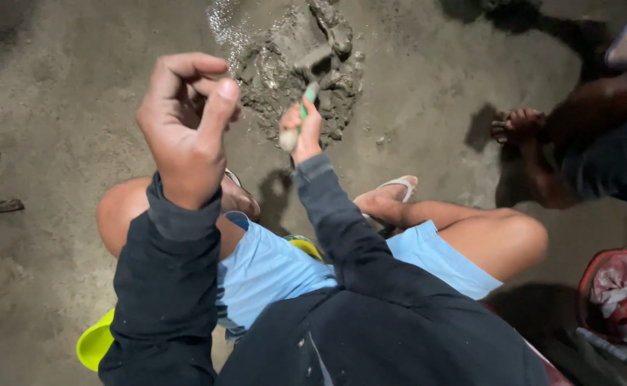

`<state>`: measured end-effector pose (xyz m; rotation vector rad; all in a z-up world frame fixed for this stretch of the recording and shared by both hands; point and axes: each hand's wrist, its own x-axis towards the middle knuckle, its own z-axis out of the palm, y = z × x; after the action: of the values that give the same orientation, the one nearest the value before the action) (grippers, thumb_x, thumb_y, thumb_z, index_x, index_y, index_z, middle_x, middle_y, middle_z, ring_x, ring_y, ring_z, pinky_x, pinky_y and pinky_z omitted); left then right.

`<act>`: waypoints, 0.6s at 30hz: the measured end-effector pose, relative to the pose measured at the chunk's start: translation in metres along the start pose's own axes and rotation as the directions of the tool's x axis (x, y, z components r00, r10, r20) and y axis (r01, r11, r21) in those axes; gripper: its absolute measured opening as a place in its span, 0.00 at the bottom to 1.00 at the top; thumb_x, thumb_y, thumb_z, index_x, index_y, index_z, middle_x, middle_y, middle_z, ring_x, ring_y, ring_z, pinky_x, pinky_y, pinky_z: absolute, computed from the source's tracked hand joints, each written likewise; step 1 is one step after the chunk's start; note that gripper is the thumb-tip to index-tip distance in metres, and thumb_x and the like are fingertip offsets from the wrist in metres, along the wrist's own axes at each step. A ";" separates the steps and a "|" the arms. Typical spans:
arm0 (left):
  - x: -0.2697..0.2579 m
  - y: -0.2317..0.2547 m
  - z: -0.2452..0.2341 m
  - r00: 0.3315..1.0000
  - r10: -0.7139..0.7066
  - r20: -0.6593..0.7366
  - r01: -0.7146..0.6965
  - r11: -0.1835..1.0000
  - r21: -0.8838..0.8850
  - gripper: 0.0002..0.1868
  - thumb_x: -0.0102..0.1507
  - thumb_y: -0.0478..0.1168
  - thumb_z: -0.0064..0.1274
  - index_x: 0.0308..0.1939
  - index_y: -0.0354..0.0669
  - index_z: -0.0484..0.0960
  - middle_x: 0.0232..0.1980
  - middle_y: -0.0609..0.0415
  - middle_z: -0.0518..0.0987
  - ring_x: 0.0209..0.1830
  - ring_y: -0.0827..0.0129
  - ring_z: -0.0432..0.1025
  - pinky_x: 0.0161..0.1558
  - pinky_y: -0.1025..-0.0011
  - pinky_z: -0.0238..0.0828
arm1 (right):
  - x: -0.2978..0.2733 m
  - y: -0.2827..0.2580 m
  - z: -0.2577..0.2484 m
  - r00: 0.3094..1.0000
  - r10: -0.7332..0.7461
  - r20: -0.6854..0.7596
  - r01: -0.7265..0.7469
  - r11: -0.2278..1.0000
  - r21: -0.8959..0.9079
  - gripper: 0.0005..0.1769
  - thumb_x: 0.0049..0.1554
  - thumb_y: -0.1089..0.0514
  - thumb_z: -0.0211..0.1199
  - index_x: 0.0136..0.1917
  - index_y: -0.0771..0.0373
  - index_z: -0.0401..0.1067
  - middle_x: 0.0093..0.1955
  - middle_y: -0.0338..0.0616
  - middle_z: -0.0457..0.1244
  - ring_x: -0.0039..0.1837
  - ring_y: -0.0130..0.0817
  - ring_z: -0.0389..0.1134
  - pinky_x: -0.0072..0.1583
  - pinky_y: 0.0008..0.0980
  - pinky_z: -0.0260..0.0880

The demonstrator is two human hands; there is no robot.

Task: Mixing wet cement on the ground using a hand trowel

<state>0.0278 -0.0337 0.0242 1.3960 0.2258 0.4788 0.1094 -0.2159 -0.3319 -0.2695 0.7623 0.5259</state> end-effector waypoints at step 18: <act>0.020 -0.019 0.011 1.000 0.008 0.008 -0.008 1.000 0.002 0.07 0.72 0.36 0.54 0.51 0.38 0.75 0.30 0.57 0.70 0.31 0.76 0.66 0.38 0.74 0.67 | 0.002 -0.272 0.015 0.792 -0.338 0.509 0.033 -0.808 -0.588 0.28 0.49 0.46 0.78 0.53 0.60 0.67 0.44 0.54 0.66 0.44 0.54 0.65 0.47 0.51 0.63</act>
<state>0.0536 -0.0363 0.0099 1.4012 0.2142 0.4800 0.2675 -0.4371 -0.3105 -2.7189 -0.2328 0.3307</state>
